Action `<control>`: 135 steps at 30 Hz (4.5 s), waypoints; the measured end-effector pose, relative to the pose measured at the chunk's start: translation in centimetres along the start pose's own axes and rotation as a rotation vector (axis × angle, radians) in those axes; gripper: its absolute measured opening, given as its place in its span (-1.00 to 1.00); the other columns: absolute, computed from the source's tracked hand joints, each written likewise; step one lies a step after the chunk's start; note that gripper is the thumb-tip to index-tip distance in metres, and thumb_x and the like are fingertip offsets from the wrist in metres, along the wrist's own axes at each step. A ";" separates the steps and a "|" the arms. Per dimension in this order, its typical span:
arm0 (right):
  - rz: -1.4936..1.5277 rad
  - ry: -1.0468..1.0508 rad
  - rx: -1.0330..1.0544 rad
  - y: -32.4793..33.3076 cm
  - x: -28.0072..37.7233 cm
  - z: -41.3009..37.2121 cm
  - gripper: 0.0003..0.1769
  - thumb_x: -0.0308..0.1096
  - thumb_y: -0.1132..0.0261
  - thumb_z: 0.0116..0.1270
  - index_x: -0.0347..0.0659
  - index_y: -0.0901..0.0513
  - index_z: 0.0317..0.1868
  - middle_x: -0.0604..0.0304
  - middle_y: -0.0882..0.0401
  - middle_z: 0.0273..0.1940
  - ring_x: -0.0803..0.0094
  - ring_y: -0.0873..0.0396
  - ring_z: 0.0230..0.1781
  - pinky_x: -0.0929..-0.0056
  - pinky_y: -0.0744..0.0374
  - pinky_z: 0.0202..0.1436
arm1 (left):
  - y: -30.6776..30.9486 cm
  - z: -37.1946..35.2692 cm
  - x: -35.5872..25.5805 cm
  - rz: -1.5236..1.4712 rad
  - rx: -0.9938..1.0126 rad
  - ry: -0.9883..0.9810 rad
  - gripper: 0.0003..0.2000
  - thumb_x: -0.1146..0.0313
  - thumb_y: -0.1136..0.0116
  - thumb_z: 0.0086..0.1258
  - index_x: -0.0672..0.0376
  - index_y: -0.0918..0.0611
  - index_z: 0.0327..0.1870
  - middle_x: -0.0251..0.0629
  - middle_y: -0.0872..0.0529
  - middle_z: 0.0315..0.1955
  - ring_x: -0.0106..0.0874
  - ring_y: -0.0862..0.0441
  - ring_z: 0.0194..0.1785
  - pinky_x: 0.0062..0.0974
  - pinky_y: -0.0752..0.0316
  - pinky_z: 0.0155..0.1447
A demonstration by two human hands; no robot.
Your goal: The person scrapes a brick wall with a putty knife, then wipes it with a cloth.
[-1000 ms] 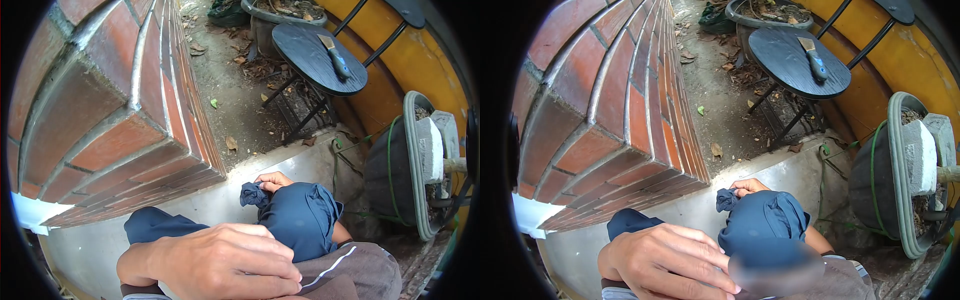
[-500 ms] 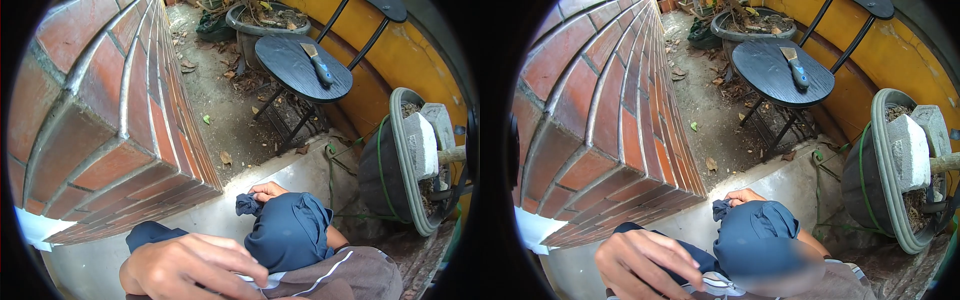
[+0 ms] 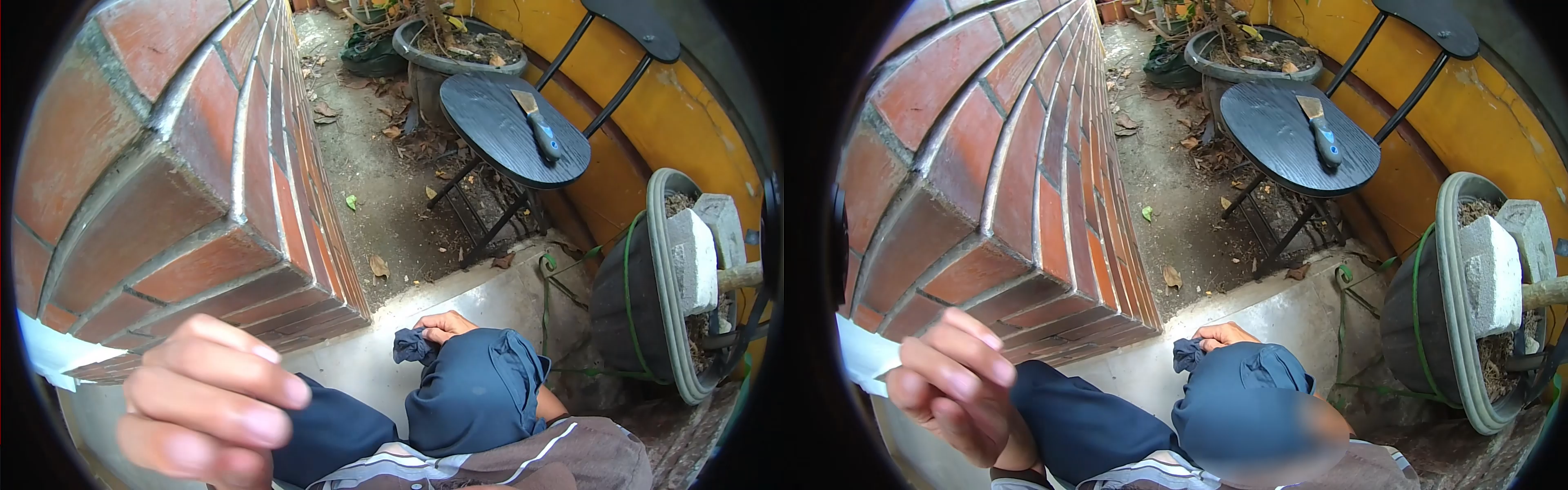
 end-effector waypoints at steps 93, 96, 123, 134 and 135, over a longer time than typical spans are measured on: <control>0.610 0.168 -0.374 1.5 -1.2 0.8 -0.70 -0.41 -0.05 0.57 -0.36 -0.54 0.19 0.34 -0.62 -0.09 0.67 -0.54 -0.16 0.63 -0.52 -0.02 | -3.7 1.1 2.0 0.186 0.285 0.019 -0.87 0.52 -0.46 0.10 0.20 -0.72 -0.36 -0.36 -0.64 -0.69 -0.43 -0.66 -0.57 -0.59 -0.44 -0.46; 0.627 0.182 -0.375 1.8 -2.4 1.2 -0.68 -0.41 -0.06 0.57 -0.37 -0.53 0.21 0.33 -0.63 -0.07 0.67 -0.55 -0.14 0.62 -0.52 0.00 | -3.9 1.1 2.2 0.187 0.283 0.015 -0.87 0.52 -0.46 0.10 0.20 -0.71 -0.37 -0.35 -0.65 -0.68 -0.43 -0.66 -0.57 -0.59 -0.45 -0.46; 0.640 0.122 -0.465 2.1 -3.8 1.5 -0.73 -0.30 -0.06 0.57 -0.18 -0.60 0.10 0.49 -0.59 -0.28 0.78 -0.49 -0.43 0.69 -0.49 -0.46 | -4.0 0.9 2.6 0.192 0.265 0.026 -0.90 0.48 -0.42 0.20 0.21 -0.72 -0.31 -0.28 -0.74 -0.56 -0.39 -0.71 -0.51 -0.57 -0.50 -0.42; 0.627 0.126 -0.484 2.1 -3.4 1.3 -0.74 -0.30 -0.06 0.56 -0.18 -0.60 0.09 0.47 -0.59 -0.30 0.79 -0.48 -0.45 0.70 -0.49 -0.47 | -3.8 0.9 2.5 0.222 0.242 0.024 -0.93 0.48 -0.36 0.27 0.21 -0.72 -0.27 -0.29 -0.74 -0.53 -0.38 -0.71 -0.49 -0.55 -0.51 -0.41; 0.633 0.128 -0.477 2.0 -3.5 1.3 -0.74 -0.30 -0.06 0.57 -0.18 -0.60 0.09 0.47 -0.59 -0.29 0.78 -0.48 -0.45 0.70 -0.48 -0.47 | -3.8 0.9 2.5 0.233 0.243 0.021 -0.93 0.48 -0.36 0.27 0.21 -0.72 -0.27 -0.28 -0.74 -0.52 -0.37 -0.72 -0.48 -0.54 -0.52 -0.40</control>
Point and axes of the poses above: each hand's wrist, its own z-axis towards the middle knuckle, its own y-axis out of the back of the hand, x = y × z, the point moved 6 cm from there along z, towards the middle knuckle
